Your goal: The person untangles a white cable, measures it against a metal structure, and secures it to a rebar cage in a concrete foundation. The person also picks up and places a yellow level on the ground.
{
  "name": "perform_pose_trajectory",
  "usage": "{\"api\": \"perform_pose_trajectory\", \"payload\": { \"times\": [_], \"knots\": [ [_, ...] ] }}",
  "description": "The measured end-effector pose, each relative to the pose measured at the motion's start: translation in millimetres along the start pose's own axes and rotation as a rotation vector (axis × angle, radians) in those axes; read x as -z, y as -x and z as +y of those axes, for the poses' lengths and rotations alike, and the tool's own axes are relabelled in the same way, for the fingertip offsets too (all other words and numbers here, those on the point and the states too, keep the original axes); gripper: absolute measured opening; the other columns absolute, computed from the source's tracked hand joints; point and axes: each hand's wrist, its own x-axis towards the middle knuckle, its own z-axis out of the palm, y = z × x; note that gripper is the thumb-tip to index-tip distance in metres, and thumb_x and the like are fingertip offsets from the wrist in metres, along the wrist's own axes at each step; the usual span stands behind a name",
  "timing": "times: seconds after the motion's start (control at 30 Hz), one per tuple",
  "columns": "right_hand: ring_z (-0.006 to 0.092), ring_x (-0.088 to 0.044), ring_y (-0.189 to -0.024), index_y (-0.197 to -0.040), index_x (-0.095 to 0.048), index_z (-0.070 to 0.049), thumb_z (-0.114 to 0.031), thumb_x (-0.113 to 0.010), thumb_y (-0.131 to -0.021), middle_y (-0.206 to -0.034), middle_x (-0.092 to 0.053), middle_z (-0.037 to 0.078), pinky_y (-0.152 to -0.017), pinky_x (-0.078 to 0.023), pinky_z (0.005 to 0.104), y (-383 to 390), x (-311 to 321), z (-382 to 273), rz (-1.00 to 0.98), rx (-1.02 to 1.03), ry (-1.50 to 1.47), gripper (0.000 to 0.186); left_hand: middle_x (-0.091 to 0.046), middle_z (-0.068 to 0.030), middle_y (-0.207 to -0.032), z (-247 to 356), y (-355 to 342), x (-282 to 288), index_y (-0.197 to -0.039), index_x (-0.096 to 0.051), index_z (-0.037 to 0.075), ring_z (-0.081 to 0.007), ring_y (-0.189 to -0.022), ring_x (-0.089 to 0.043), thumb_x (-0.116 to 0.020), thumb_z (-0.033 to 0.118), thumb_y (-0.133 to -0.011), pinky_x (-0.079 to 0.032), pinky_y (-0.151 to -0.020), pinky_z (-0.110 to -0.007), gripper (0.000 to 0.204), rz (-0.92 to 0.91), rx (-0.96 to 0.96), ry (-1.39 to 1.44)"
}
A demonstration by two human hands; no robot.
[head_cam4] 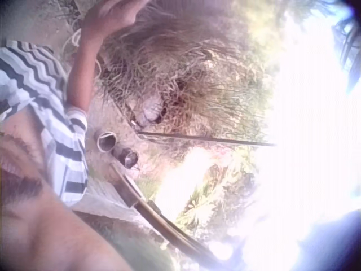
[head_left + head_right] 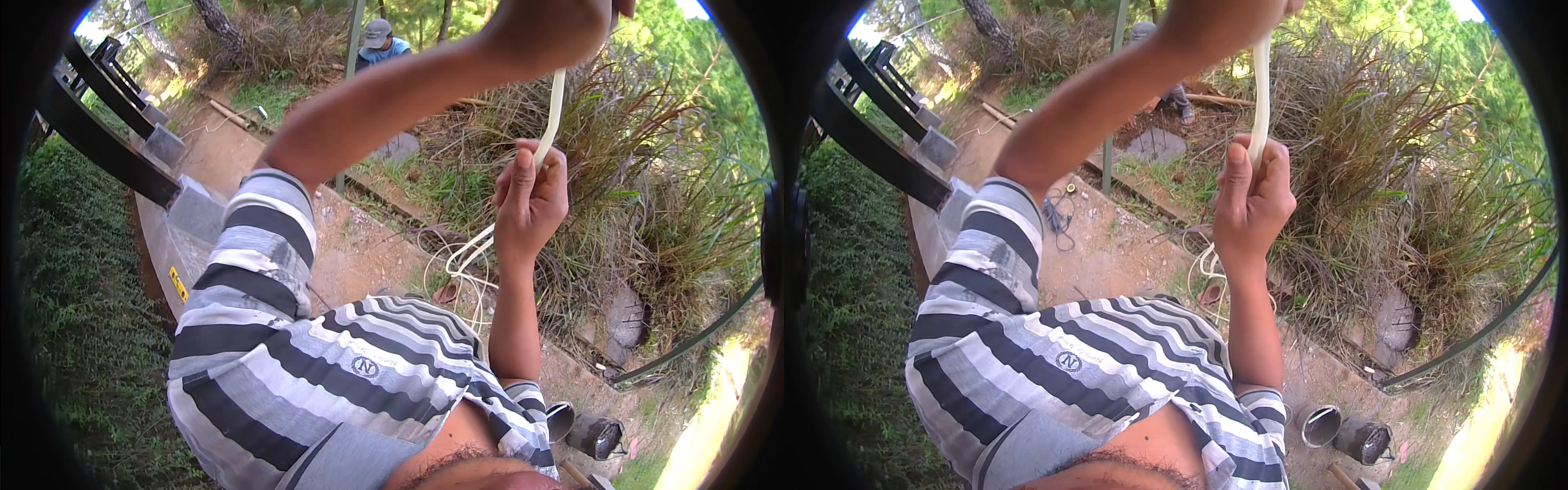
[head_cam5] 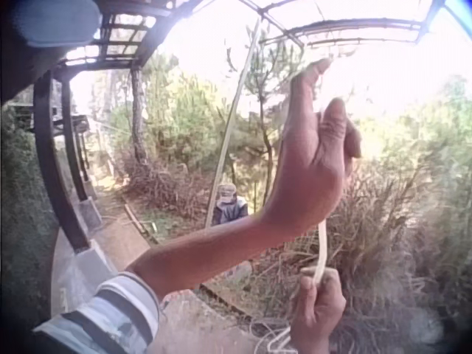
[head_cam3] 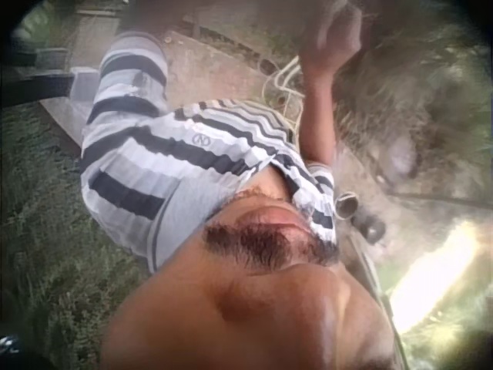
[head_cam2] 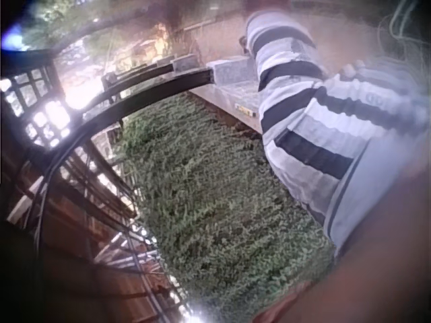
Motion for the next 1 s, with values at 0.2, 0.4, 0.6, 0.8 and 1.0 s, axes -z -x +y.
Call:
{"api": "perform_pose_trajectory", "payload": {
  "times": [0.2,0.4,0.6,0.8,1.0],
  "knots": [
    [0.0038,-0.05,-0.057,-0.106,-0.059,-0.001,-0.022,-0.057,-0.107,-0.066,-0.057,-0.001,-0.052,-0.039,0.0218,67,-15,74,-0.135,-0.258,0.023,0.02,-0.07,-0.0106,-0.095,25,192,31,-0.142,-0.05,0.0,-0.0174,-0.082,-0.072,-0.051,0.039,-0.108,-0.059,-0.07,-0.028,0.052,0.1,0.757,0.045],
    [0.0062,-0.053,-0.058,-0.106,-0.061,0.0,-0.02,-0.059,-0.106,-0.066,-0.058,-0.001,-0.052,-0.043,0.0259,90,-57,129,-0.328,-0.407,0.111,0.021,-0.073,-0.0153,-0.116,48,308,96,-0.127,-0.06,-0.002,-0.0188,-0.108,-0.07,-0.061,0.019,-0.104,-0.056,-0.093,-0.033,0.031,0.2,1.26,0.073],
    [0.0056,-0.052,-0.061,-0.11,-0.065,0.002,-0.009,-0.062,-0.101,-0.068,-0.06,0.006,-0.055,-0.044,0.027,88,-153,183,-0.592,-0.343,0.289,0.014,-0.073,-0.0194,-0.116,28,349,193,-0.13,-0.059,-0.007,-0.0228,-0.114,-0.07,-0.059,0.015,-0.104,-0.056,-0.094,-0.034,0.034,0.223,1.308,-0.186],
    [0.0108,-0.058,-0.066,-0.109,-0.068,0.001,-0.018,-0.063,-0.102,-0.072,-0.063,0.009,-0.06,-0.046,0.0286,78,-278,262,-0.76,-0.444,0.149,0.02,-0.072,-0.0172,-0.122,-5,398,345,-0.132,-0.059,-0.005,-0.0241,-0.115,-0.069,-0.054,0.02,-0.107,-0.055,-0.096,-0.035,0.036,0.177,1.377,-0.174],
    [0.0309,-0.067,-0.07,-0.105,-0.073,-0.003,-0.039,-0.054,-0.106,-0.081,-0.07,0.02,-0.067,-0.05,0.0422,35,-412,345,-0.832,-0.518,0.674,0.041,-0.071,-0.0122,-0.119,-19,453,526,-0.119,-0.063,-0.001,-0.0221,-0.109,-0.07,-0.05,0.026,-0.109,-0.056,-0.091,-0.035,0.032,0.308,1.412,-0.448]
  ]
}}
